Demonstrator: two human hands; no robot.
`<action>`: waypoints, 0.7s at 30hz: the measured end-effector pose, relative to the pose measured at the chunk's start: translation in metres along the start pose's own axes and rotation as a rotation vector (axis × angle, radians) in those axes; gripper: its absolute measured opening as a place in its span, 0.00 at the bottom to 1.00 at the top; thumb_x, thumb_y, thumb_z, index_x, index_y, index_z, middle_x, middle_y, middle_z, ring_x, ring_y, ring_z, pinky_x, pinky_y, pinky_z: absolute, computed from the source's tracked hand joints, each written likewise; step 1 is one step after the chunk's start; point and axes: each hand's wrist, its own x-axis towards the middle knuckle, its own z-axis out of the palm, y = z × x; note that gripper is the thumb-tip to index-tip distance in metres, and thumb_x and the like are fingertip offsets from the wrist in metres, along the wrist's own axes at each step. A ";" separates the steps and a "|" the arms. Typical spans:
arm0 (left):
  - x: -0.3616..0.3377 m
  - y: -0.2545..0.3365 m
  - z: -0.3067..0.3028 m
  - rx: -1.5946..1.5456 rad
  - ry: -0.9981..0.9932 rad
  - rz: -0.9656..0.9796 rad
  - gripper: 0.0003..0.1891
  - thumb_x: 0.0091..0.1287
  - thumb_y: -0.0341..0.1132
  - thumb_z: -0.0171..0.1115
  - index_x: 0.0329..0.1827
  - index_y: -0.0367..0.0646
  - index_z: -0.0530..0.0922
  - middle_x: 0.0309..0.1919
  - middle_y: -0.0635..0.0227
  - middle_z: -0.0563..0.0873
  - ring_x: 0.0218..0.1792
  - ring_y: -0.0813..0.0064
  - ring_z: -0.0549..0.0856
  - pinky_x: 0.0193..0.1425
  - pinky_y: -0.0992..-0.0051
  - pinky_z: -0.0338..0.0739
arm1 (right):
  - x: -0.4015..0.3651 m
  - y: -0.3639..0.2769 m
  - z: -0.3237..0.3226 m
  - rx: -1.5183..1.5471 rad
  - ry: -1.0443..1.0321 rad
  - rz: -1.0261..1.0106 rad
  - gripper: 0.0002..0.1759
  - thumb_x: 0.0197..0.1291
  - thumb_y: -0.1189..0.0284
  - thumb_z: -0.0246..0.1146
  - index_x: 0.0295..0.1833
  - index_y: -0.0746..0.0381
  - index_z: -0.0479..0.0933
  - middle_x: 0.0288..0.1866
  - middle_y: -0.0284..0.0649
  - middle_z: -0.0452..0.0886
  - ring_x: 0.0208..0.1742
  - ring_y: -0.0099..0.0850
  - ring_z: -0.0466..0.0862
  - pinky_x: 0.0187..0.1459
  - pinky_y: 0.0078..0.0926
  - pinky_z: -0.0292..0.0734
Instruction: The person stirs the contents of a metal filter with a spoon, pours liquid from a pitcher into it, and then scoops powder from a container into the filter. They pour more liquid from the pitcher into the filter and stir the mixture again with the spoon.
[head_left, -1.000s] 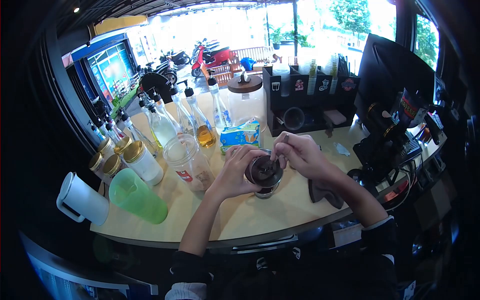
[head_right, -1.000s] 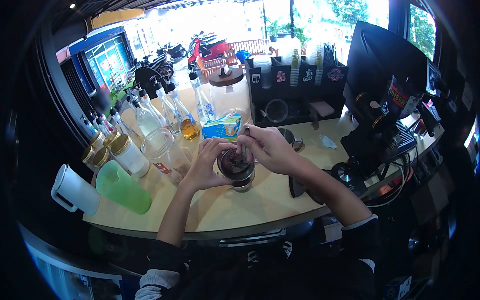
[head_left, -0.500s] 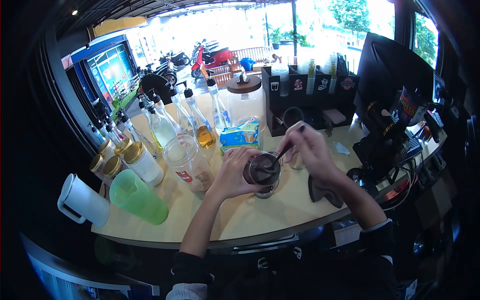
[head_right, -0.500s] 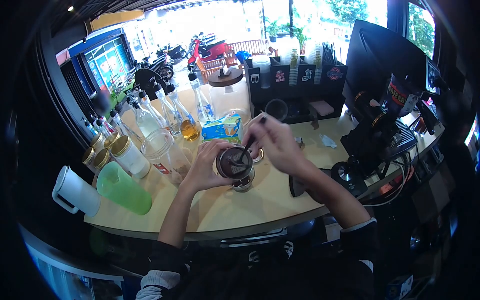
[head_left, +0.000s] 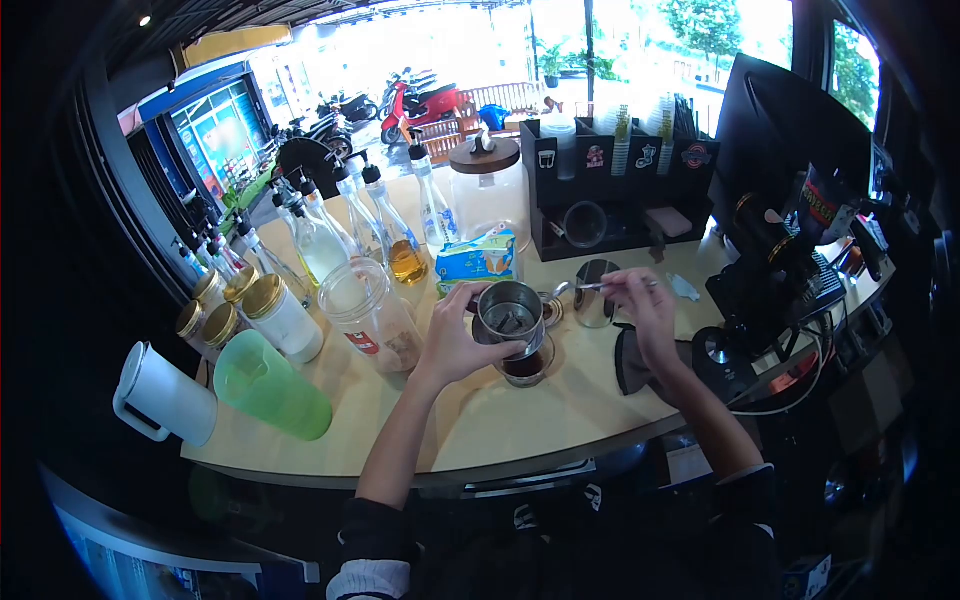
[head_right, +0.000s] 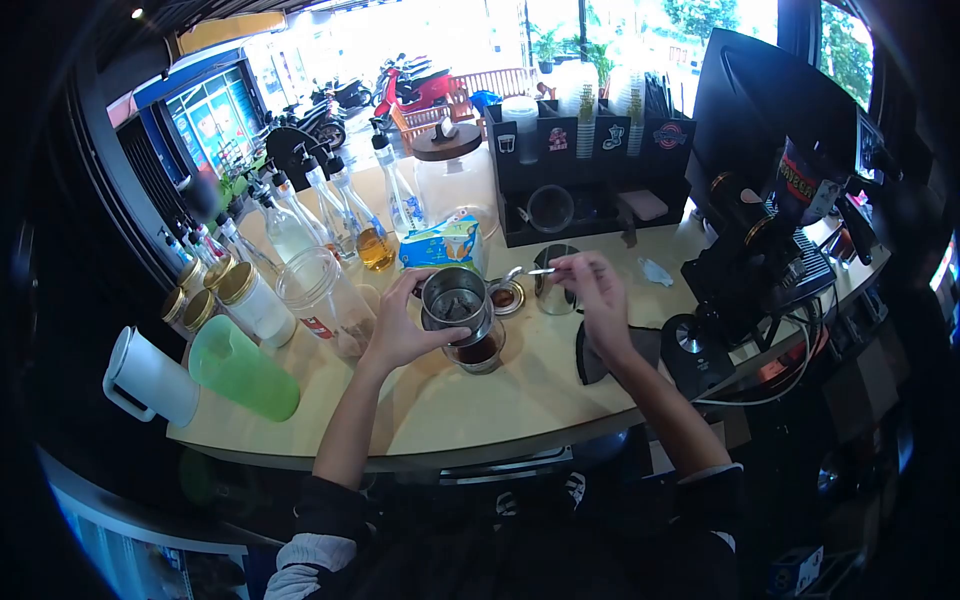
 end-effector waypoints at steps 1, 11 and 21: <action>-0.001 0.000 0.001 0.001 -0.001 -0.001 0.40 0.37 0.47 0.84 0.54 0.39 0.76 0.47 0.62 0.83 0.49 0.66 0.83 0.56 0.68 0.78 | -0.005 0.010 0.000 -0.087 -0.032 0.008 0.12 0.75 0.71 0.50 0.45 0.67 0.75 0.46 0.43 0.82 0.44 0.26 0.83 0.54 0.25 0.77; -0.011 0.000 0.004 -0.057 0.060 -0.019 0.40 0.39 0.48 0.83 0.54 0.38 0.76 0.46 0.61 0.83 0.48 0.67 0.83 0.54 0.69 0.77 | -0.031 0.070 -0.011 -0.353 -0.181 0.067 0.09 0.68 0.79 0.58 0.50 0.70 0.79 0.48 0.38 0.83 0.47 0.23 0.82 0.53 0.20 0.76; -0.023 0.000 0.023 -0.131 0.110 -0.054 0.40 0.35 0.47 0.85 0.52 0.39 0.78 0.44 0.65 0.84 0.46 0.71 0.83 0.55 0.71 0.76 | -0.047 0.067 -0.011 -0.839 -0.459 -0.132 0.13 0.56 0.84 0.60 0.48 0.68 0.74 0.51 0.48 0.79 0.50 0.51 0.80 0.52 0.39 0.77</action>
